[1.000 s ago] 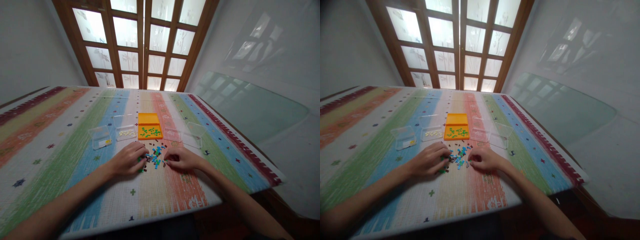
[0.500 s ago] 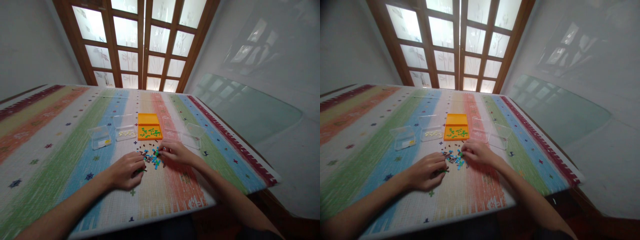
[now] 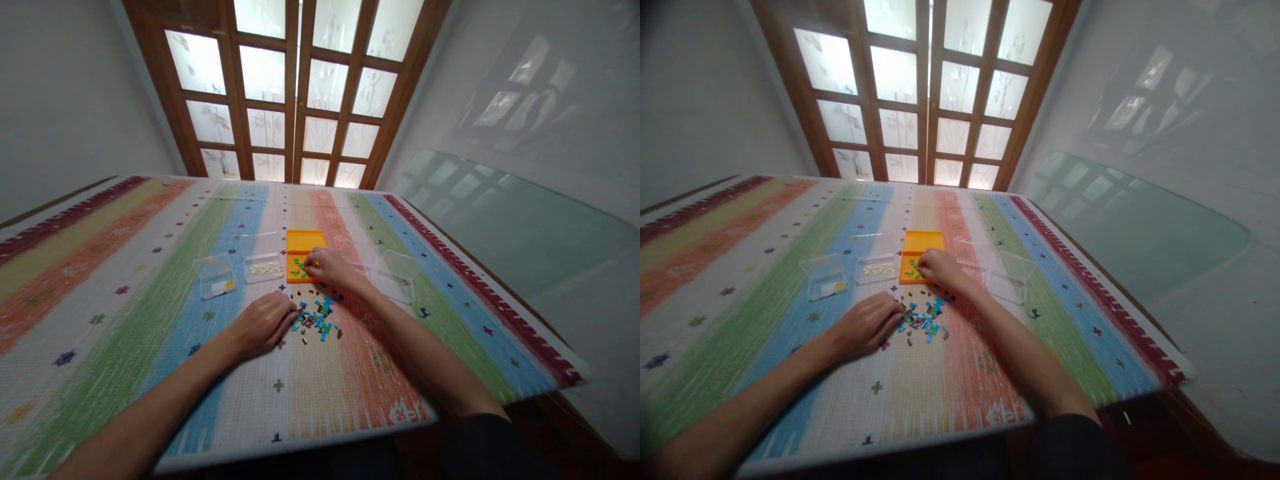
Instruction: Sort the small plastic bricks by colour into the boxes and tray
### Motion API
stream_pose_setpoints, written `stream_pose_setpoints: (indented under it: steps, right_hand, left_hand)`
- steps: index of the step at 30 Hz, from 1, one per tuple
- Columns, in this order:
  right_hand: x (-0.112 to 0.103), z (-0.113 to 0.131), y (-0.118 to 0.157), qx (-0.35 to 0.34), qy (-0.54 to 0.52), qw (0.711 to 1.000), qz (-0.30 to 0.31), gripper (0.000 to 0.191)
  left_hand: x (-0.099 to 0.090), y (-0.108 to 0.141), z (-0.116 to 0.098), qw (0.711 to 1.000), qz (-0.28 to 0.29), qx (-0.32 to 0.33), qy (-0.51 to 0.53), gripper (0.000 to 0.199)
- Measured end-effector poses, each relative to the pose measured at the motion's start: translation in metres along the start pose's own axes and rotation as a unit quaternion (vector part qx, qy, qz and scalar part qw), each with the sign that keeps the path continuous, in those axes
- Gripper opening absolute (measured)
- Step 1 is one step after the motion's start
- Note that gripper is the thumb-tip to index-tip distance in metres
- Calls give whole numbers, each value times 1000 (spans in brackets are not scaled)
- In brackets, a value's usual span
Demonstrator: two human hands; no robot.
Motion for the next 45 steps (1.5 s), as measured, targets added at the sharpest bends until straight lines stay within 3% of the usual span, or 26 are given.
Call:
stream_pose_setpoints:
  steps: [6,10,16,19,28,39,45]
  right_hand:
    - [-12,-6,6,3,1,1000,-12,16]
    - [-28,-3,28,-50,-68,996,-22,16]
    - [-19,26,81,-148,-115,974,129,11]
    - [-13,35,103,-162,-114,967,163,7]
    - [3,34,124,-148,-58,977,143,8]
    - [-4,28,127,-134,-22,983,126,13]
    - [-6,39,129,-149,-20,982,111,10]
  left_hand:
    - [-7,3,18,997,-35,-70,-7,22]
    - [-8,3,26,992,-49,-117,-17,21]
    - [-8,9,41,980,-57,-188,-8,17]
    - [-8,12,46,977,-54,-207,-7,14]
    - [-5,12,46,984,-51,-171,-25,14]
    - [-15,13,41,979,-70,-186,36,18]
    - [-13,11,38,982,-62,-172,36,15]
Point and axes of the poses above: each hand's wrist, its own y-axis away from the middle knuckle, its own x-axis out of the palm, z = x × y, the point moved 8 cm from there along -y, towards the middle knuckle, and after that the axes turned 5 degrees about x, right-handed, at the moved point
